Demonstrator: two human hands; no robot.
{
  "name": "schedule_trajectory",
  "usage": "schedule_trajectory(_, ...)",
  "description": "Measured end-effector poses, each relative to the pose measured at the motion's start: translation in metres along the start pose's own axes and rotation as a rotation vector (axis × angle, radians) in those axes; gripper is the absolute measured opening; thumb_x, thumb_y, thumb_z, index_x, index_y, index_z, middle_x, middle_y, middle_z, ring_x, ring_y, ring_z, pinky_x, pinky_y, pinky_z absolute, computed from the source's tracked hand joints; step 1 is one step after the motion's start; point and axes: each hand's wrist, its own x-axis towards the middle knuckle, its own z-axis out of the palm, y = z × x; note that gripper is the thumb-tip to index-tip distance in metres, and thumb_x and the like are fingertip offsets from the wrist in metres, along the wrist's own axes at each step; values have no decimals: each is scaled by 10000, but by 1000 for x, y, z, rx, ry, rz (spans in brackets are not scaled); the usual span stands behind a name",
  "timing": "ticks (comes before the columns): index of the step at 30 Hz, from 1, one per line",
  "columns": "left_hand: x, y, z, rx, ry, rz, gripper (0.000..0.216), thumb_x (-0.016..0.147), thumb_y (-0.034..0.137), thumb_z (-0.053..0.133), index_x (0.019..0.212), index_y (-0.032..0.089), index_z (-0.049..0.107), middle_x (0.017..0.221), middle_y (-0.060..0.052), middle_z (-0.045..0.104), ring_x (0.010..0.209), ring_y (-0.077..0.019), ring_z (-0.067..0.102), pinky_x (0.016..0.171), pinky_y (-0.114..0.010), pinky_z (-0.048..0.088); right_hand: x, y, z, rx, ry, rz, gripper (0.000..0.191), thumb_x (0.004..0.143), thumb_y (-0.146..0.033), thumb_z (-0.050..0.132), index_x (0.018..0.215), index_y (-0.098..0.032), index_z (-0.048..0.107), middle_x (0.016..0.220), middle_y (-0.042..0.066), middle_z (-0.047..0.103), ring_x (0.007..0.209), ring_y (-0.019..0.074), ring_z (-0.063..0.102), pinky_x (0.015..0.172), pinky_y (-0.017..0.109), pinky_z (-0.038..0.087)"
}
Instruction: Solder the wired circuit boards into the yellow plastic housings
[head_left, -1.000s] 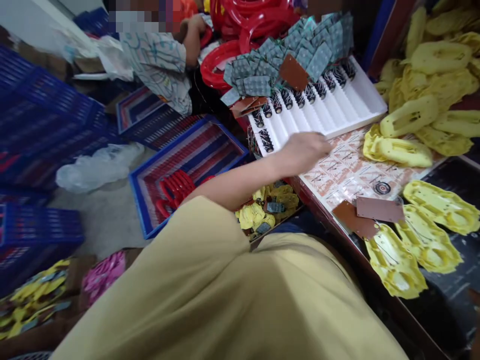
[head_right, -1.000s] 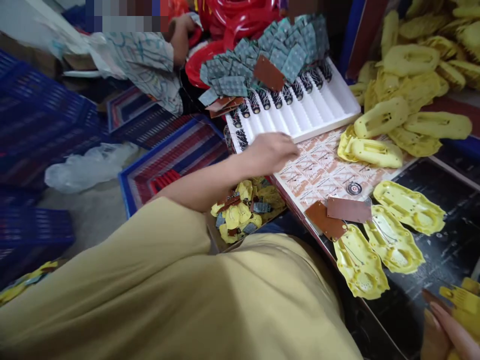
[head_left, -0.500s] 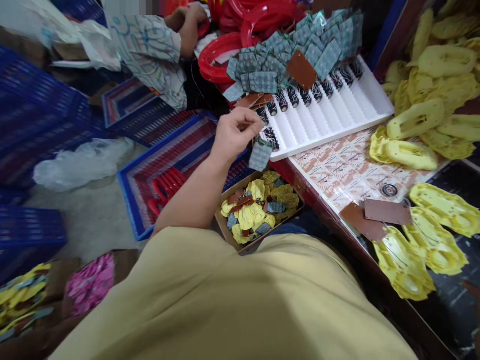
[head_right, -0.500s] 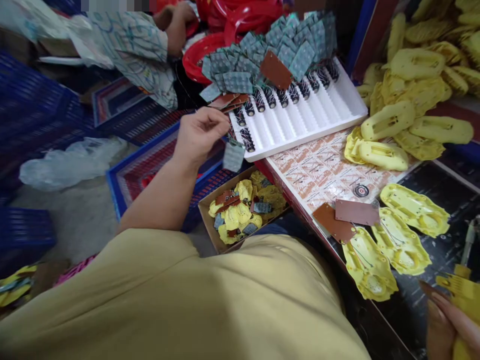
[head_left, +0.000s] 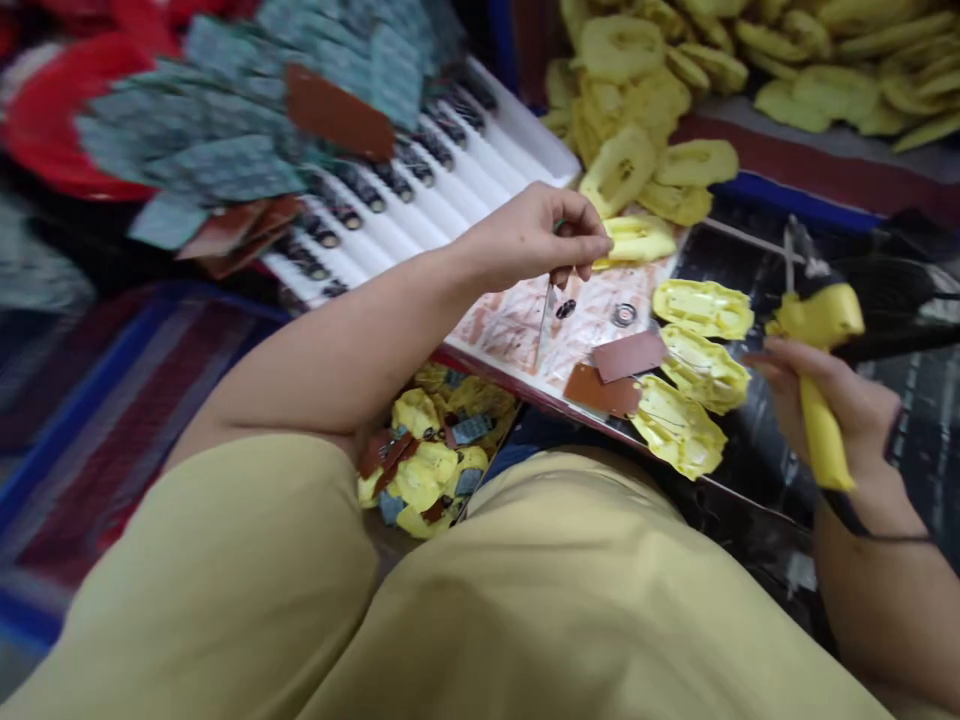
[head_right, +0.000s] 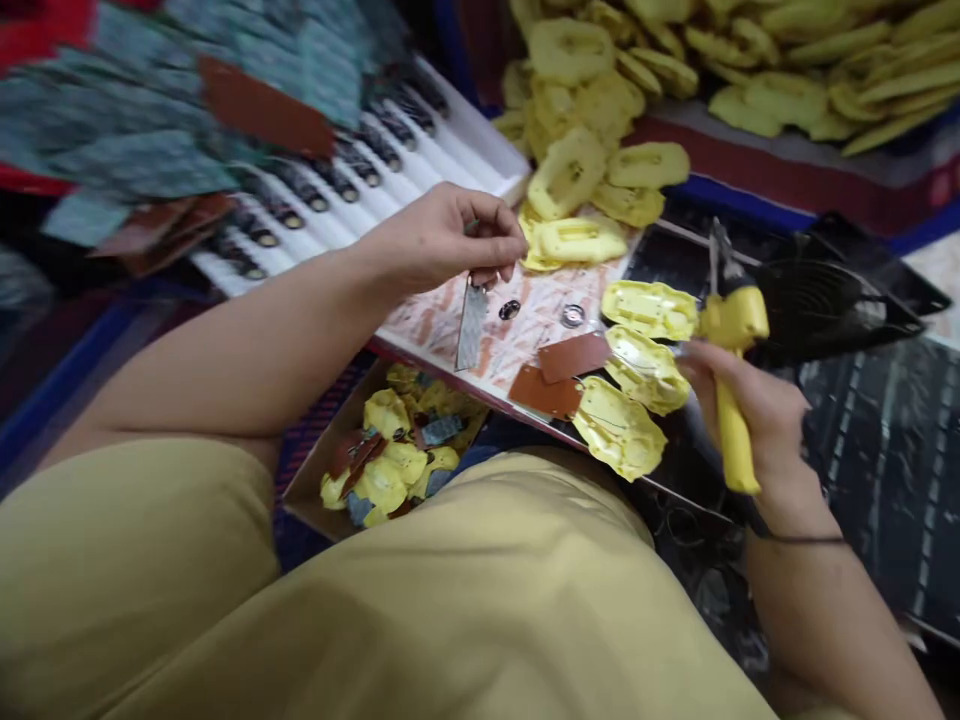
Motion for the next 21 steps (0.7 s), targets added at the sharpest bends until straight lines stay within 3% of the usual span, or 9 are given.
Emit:
schedule_trajectory(2,29,5,21,144,-153,84,98,925,216,783,865,151,742,716,3,697,713,-127,700,756,-289,580,13,18,10,-32,-41,-60,307,1090,-516,624,1136,-269,801,871,17,805,665,175,748,650,272,592)
schedule_trajectory(4,55,11,45,297,-263,158,42,884,183,788,852,158,777,773,-11,735,835,-167,742,845,-315,588,29,37,23,-53,-105,-80,332,1104,-532,594,1092,-274,802,921,18,816,749,158,767,727,245,596)
schedule_trajectory(7,80,12,81,494,-323,215,125,874,115,732,918,178,830,912,-27,801,1014,-209,769,983,-339,579,45,57,38,-74,-219,-96,352,1088,-554,609,1149,-254,783,1004,45,822,803,173,763,736,258,592)
schedule_trajectory(10,89,7,106,601,-357,232,279,903,75,648,1034,197,862,1047,-49,835,1120,-224,766,1071,-349,560,43,64,38,-107,-299,-115,337,1074,-524,635,1187,-231,759,1043,74,815,870,229,771,777,329,614)
schedule_trajectory(14,86,3,114,601,-371,262,296,922,109,641,1090,211,863,1072,-54,830,1125,-238,755,1084,-379,555,25,58,25,-192,-352,-175,268,1082,-480,632,1125,-241,746,993,79,807,891,269,771,859,404,629)
schedule_trajectory(17,83,8,115,541,-324,302,249,912,146,665,1056,228,852,1009,-26,804,1082,-230,745,1068,-390,552,15,44,13,-257,-298,-211,213,1094,-430,635,1151,-248,729,1022,69,808,933,259,778,879,402,642)
schedule_trajectory(21,83,15,126,570,-338,276,209,931,185,673,1049,233,840,1025,-32,782,1093,-233,730,1079,-402,537,2,19,-10,-227,-69,-277,204,1060,-321,740,1254,-262,714,1020,26,821,891,193,799,816,292,651)
